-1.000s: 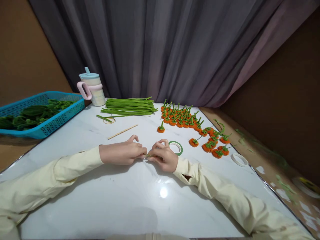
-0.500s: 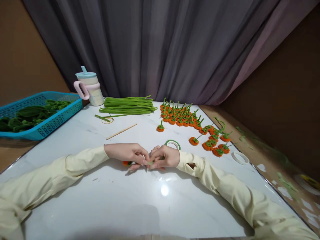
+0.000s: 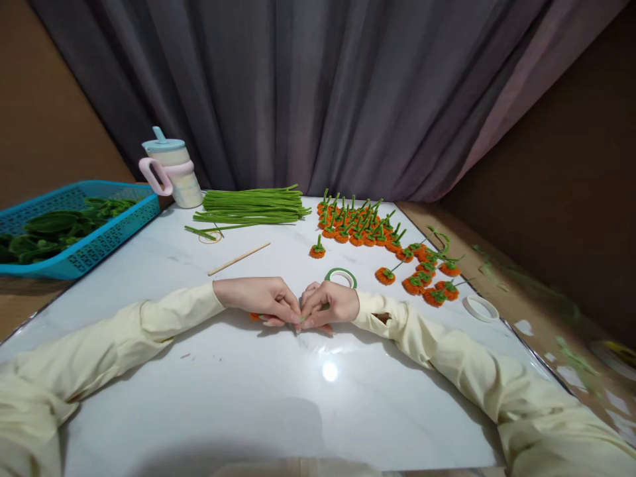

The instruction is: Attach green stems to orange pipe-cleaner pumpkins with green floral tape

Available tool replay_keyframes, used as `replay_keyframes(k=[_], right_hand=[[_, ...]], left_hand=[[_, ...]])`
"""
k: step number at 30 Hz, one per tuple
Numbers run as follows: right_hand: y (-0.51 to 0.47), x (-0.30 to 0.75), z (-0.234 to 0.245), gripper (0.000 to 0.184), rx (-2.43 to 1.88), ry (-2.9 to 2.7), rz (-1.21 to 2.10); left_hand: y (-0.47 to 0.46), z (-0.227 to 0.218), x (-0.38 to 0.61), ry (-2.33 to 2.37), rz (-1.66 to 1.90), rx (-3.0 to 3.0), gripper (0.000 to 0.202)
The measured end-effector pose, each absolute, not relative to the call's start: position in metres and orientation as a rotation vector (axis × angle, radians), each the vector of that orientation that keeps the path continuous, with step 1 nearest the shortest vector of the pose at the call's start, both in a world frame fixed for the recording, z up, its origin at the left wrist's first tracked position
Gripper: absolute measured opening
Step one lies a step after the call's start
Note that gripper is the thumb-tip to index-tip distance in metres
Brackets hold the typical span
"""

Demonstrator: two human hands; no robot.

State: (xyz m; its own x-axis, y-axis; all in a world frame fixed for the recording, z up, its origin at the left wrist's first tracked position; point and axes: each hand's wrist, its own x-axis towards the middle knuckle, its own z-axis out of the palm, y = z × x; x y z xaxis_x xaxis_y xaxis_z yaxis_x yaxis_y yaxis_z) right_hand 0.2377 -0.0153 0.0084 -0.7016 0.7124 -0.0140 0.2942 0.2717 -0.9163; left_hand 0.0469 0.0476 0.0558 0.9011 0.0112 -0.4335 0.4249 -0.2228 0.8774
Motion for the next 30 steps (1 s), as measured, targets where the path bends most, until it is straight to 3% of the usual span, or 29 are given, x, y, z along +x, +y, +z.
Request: replay_keyframes(k=[11, 20, 30], right_hand=[[-0.015, 0.239, 0.016, 0.046, -0.904, -2.305, 1.368], [-0.019, 0.238, 0.019, 0.054, -0.744, -2.409, 1.626], [-0.018, 0.237, 0.024, 0.048, -0.643, -2.407, 1.594]], left_hand=[[0.045, 0.056, 0.048, 0.264, -0.374, 1.838, 0.025], [0.053, 0.060, 0.071, -0.061, -0.625, 1.795, 0.026], [0.060, 0.052, 0.071, -0.064, -0.673, 1.629, 0.026]])
